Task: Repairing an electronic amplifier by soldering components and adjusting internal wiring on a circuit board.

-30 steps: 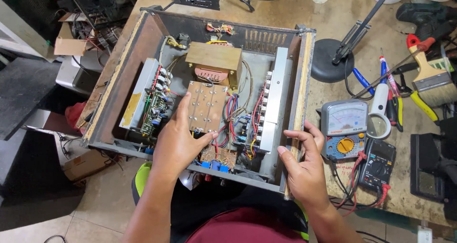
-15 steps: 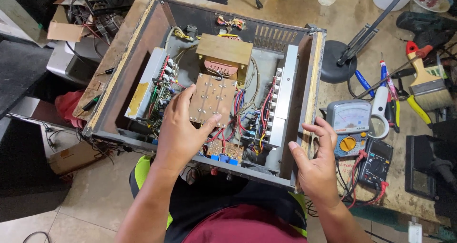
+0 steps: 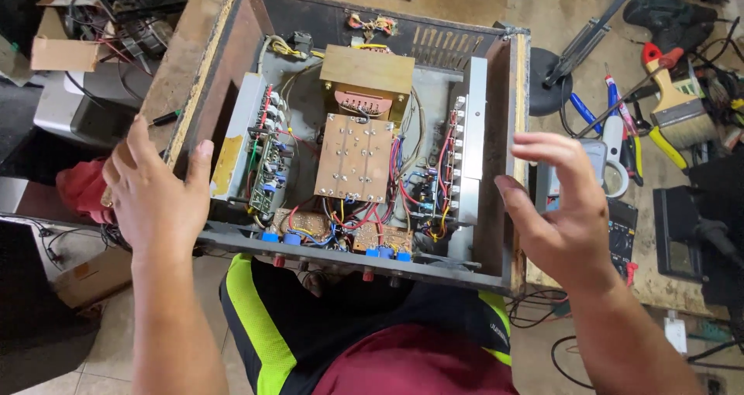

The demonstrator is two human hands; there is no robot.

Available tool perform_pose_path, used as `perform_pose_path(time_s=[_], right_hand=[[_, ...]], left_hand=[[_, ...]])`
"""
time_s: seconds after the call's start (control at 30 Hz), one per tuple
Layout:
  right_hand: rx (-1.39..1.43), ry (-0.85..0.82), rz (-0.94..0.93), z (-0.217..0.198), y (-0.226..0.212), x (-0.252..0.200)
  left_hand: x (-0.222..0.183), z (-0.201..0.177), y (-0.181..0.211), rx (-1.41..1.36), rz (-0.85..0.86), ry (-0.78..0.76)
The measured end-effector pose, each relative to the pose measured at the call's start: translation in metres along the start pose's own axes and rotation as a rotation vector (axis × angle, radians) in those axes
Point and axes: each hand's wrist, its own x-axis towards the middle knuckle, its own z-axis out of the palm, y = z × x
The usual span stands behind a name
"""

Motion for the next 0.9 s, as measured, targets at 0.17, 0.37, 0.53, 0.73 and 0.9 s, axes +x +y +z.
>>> perform_pose_path(time_s=[0.17,0.37,0.53,0.73,0.9], right_hand=[[-0.044,-0.134,-0.185,0.014,-0.014,0.04],[-0.124,-0.081,-0.093,0.034,0.008,0.021],[-0.016,-0.016,0.288,0.046,0.022,-0.008],[-0.09,-0.077,0.367,0.046,0.021,-0.006],[-0.076,-0.1,0.432,0.048,0.016,-0.003]], left_hand=[[-0.003,0.0,0.001,-0.022,-0.008,-0.037],[-0.005,0.013,-0.017,0.028,0.145,0.084],[-0.008,0.014,-0.02,0.068,0.179,0.058],[-0.013,0.016,-0.021,0.023,0.291,0.102],[-0.012,0.015,-0.022,-0.008,0.282,0.089]])
